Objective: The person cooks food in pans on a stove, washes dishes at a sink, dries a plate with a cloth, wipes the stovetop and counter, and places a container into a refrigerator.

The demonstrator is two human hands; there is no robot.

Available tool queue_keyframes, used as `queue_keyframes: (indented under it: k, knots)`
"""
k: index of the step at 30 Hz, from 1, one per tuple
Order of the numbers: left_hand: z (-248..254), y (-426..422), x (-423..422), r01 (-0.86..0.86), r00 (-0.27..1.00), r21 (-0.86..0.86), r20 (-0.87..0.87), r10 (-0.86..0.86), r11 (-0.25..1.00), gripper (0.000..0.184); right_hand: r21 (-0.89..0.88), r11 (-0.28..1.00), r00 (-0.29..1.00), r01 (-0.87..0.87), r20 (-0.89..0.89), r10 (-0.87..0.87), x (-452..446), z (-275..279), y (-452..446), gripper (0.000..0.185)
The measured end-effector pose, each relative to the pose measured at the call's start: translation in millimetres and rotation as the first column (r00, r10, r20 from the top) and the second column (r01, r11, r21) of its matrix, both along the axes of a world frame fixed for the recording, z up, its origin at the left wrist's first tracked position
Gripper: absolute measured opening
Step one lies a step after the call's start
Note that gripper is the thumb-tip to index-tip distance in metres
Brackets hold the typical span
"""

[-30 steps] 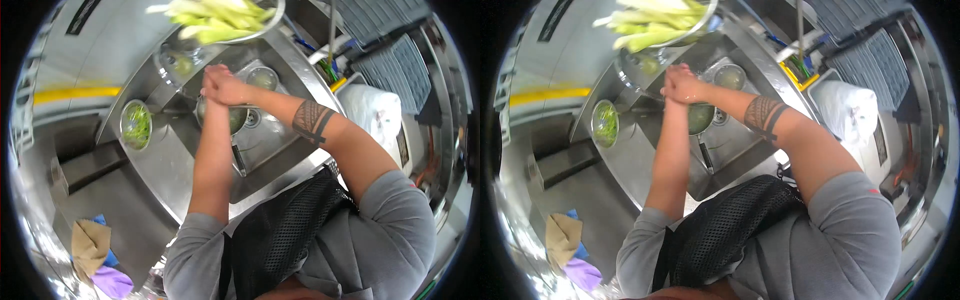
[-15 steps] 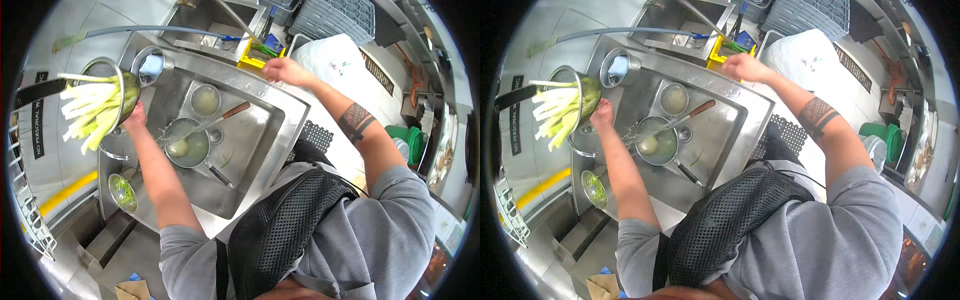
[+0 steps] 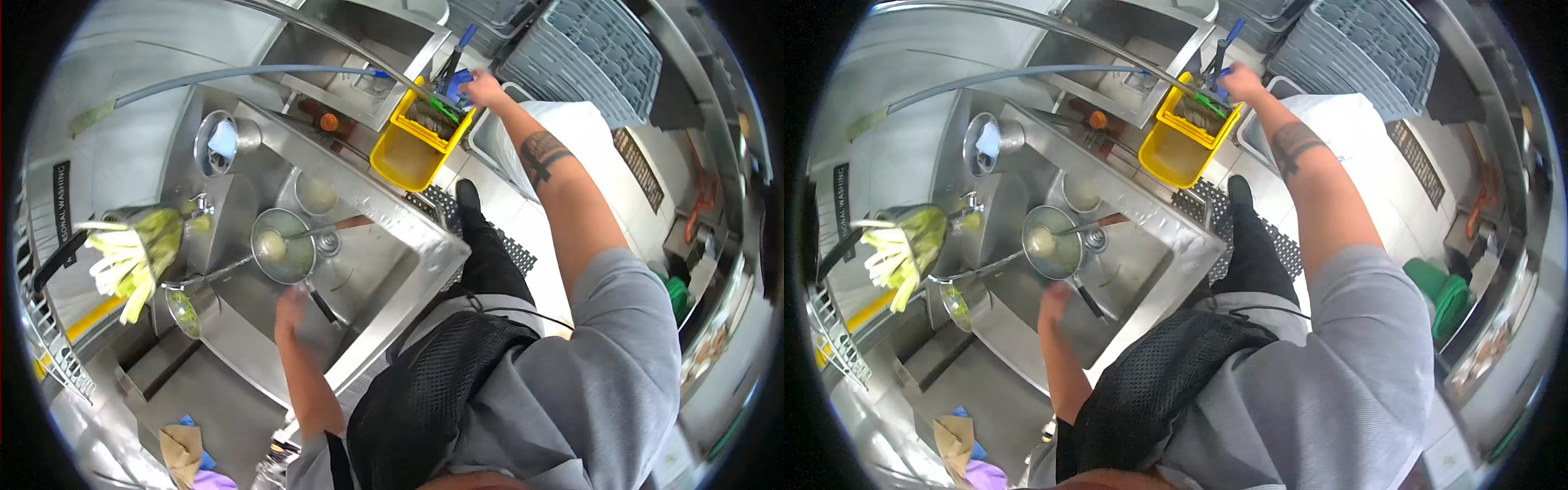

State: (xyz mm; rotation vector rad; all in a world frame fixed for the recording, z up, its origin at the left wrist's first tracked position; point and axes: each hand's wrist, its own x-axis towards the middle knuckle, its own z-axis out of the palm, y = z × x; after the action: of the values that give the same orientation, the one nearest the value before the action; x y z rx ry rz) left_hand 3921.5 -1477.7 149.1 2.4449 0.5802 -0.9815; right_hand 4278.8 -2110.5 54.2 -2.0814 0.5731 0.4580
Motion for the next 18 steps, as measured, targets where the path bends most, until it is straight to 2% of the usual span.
queue_keyframes:
  k: [1, 2, 3, 4, 5, 6, 7, 8, 10, 11, 12, 14, 15, 16, 18]
  knots:
    - [-2.0, -8.8, -36.7, 0.030, 0.995, 0.126, 0.094, -0.043, 0.992, 0.041, -0.222, 0.971, 0.991, -0.089, 0.077, 0.108, 21.0, -17.0, -0.2, 0.062]
    - [10.3, -30.2, -56.1, -0.022, 0.997, 0.175, 0.078, 0.008, 0.984, 0.039, -0.435, 0.887, 0.963, -0.153, 0.135, 0.232, 42.2, -33.3, -1.2, 0.070]
    - [20.9, -52.0, -69.5, -0.071, 0.996, 0.224, 0.067, 0.057, 0.972, 0.038, -0.525, 0.808, 0.903, -0.267, 0.155, 0.400, 65.0, -53.7, -7.2, 0.080]
    - [13.8, -55.2, -89.7, -0.087, 0.996, 0.233, 0.050, 0.078, 0.969, 0.038, -0.514, 0.806, 0.897, -0.293, 0.143, 0.418, 84.3, -65.6, -10.9, 0.080]
    - [-1.8, -51.3, -114.3, -0.044, 0.998, 0.183, 0.052, 0.034, 0.982, 0.039, -0.598, 0.724, 0.828, -0.344, 0.170, 0.534, 101.1, -71.3, -15.3, 0.071]
    - [8.3, -79.2, -104.2, 0.001, 0.999, 0.129, 0.053, -0.007, 0.992, 0.042, -0.678, 0.630, 0.744, -0.380, 0.181, 0.644, 116.2, -96.3, -22.6, 0.064]
    - [24.1, -110.3, -99.8, -0.103, 0.994, 0.100, 0.041, 0.100, 0.990, 0.035, -0.672, 0.618, 0.733, -0.409, 0.162, 0.661, 134.4, -118.3, -25.4, 0.064]
    - [16.3, -120.8, -103.8, -0.127, 0.992, 0.098, 0.026, 0.125, 0.987, 0.035, -0.665, 0.467, 0.641, -0.583, -0.023, 0.767, 162.3, -158.5, -33.1, 0.052]
    - [3.7, -131.1, -120.7, -0.051, 0.997, 0.064, 0.066, 0.047, 0.997, 0.029, -0.609, 0.278, 0.491, -0.743, -0.213, 0.845, 168.6, -188.0, -49.2, 0.042]
    - [19.2, -167.0, -94.2, -0.333, 0.939, 0.051, 0.110, 0.326, 0.942, 0.028, -0.634, 0.382, 0.580, -0.672, -0.131, 0.804, 157.7, -183.7, -58.7, 0.027]
    - [22.2, -177.6, -79.7, -0.348, 0.933, 0.045, 0.113, 0.341, 0.936, 0.028, -0.654, 0.481, 0.661, -0.583, -0.037, 0.750, 150.7, -169.1, -67.7, 0.017]
    - [25.6, -190.4, -72.2, -0.330, 0.930, 0.039, 0.188, 0.317, 0.943, 0.031, -0.648, 0.594, 0.779, -0.476, 0.002, 0.627, 128.8, -122.6, -87.9, 0.020]
    - [13.3, -182.9, -87.8, -0.348, 0.903, 0.021, 0.277, 0.329, 0.937, 0.030, -0.632, 0.610, 0.788, -0.478, -0.001, 0.616, 128.1, -106.7, -99.7, 0.022]
    - [21.3, -188.1, -81.6, -0.354, 0.905, 0.036, 0.265, 0.333, 0.934, 0.028, -0.617, 0.625, 0.798, -0.478, -0.006, 0.603, 127.5, -90.6, -113.5, 0.026]
    - [31.5, -198.3, -78.5, -0.472, 0.822, -0.019, 0.351, 0.448, 0.881, 0.024, -0.647, 0.620, 0.781, -0.444, 0.060, 0.622, 123.8, -51.4, -135.7, 0.026]
